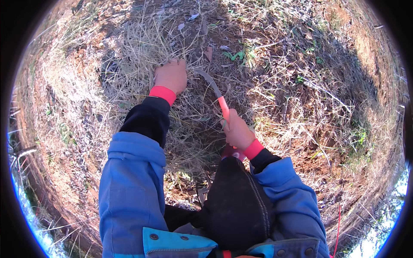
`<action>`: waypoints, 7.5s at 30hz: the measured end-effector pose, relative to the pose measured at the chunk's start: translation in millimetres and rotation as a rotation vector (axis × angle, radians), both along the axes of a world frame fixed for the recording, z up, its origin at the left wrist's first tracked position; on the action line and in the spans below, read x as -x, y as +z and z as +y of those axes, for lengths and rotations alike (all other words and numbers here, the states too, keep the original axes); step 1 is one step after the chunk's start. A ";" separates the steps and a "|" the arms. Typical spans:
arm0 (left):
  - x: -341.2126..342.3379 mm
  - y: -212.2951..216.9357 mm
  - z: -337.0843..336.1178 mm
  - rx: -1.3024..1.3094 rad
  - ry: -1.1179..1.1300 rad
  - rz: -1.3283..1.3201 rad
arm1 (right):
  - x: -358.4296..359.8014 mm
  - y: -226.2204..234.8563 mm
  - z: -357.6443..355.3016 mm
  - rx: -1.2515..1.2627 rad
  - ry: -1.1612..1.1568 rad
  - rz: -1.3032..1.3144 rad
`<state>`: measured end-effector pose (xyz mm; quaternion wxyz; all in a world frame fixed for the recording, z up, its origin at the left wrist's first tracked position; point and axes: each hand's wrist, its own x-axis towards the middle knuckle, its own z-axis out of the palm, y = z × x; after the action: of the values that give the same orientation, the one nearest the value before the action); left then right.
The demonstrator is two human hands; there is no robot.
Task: The person uses a small sickle to cut dry grass and weeds on the ground. They gather the cut material by hand and move it aside, repeating the process across a small area.
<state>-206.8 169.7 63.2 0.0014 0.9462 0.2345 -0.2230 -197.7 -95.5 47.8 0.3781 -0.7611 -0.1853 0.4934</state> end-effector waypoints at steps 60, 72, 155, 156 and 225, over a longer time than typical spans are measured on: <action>111.6 22.7 -51.8 -0.010 -0.083 -0.251 | 23.0 15.2 -84.5 -0.225 0.137 -0.610; 218.9 19.6 -100.0 0.119 0.110 -0.488 | -7.0 253.3 -88.8 -0.493 0.517 -0.793; 140.3 17.4 -26.7 0.419 0.448 -0.135 | 21.8 79.2 -117.4 -0.258 -0.524 0.176; 144.2 19.2 -33.2 0.321 0.335 -0.206 | 13.1 81.0 -126.3 -0.311 -0.582 0.119; 125.1 14.1 -69.2 -0.108 -0.234 -0.492 | 28.5 13.9 -81.8 0.004 -0.114 -0.096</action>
<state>-331.8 100.5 77.3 -0.0180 0.9913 0.1276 0.0274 -226.2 -177.4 61.7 0.3946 -0.7939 -0.1586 0.4345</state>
